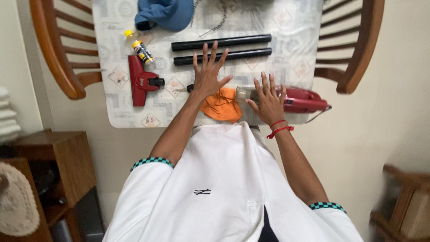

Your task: The person organizes vacuum parts on a table, connects a power cord to a wall outlet, and then attaches the nozzle and extension tubes to the handheld vacuum unit.

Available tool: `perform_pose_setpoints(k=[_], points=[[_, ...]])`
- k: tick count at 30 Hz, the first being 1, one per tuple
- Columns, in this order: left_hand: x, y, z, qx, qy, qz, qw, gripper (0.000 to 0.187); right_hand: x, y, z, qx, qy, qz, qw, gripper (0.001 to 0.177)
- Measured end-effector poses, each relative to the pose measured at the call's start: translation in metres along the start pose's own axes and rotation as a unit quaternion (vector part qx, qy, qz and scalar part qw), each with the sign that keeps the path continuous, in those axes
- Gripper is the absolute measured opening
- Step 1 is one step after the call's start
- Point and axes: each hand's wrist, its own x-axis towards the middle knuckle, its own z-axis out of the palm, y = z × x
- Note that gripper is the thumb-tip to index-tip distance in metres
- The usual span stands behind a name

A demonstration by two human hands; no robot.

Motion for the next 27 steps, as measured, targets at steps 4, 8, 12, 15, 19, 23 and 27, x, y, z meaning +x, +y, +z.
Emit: perform_pose_setpoints(k=[4, 8, 12, 15, 19, 23, 27], points=[[0.033, -0.016, 0.031, -0.02, -0.066, 0.052, 0.996, 0.084, -0.021, -0.008, 0.002, -0.033, -0.025, 0.021, 0.999, 0.076], [0.033, -0.032, 0.047, -0.01, 0.018, 0.098, 0.995, 0.059, -0.033, 0.003, 0.005, -0.029, -0.015, -0.006, 0.999, 0.08], [0.031, -0.04, 0.04, -0.006, 0.027, 0.106, 0.994, 0.06, -0.041, 0.007, 0.008, -0.028, -0.024, -0.01, 0.999, 0.081], [0.024, -0.038, 0.022, -0.032, 0.046, 0.101, 0.993, 0.059, -0.039, 0.009, 0.01, 0.0, -0.024, -0.007, 1.0, 0.086], [0.009, -0.021, -0.019, -0.042, 0.144, 0.107, 0.983, 0.06, -0.029, -0.01, 0.03, 0.043, 0.044, -0.044, 0.997, 0.09], [-0.042, -0.005, -0.076, -0.03, 0.205, 0.071, 0.976, 0.058, -0.017, -0.038, 0.055, 0.004, 0.002, -0.092, 0.996, 0.093], [-0.113, 0.007, -0.113, -0.022, 0.214, -0.012, 0.977, 0.053, -0.001, -0.057, 0.077, -0.057, 0.072, -0.158, 0.983, 0.085]])
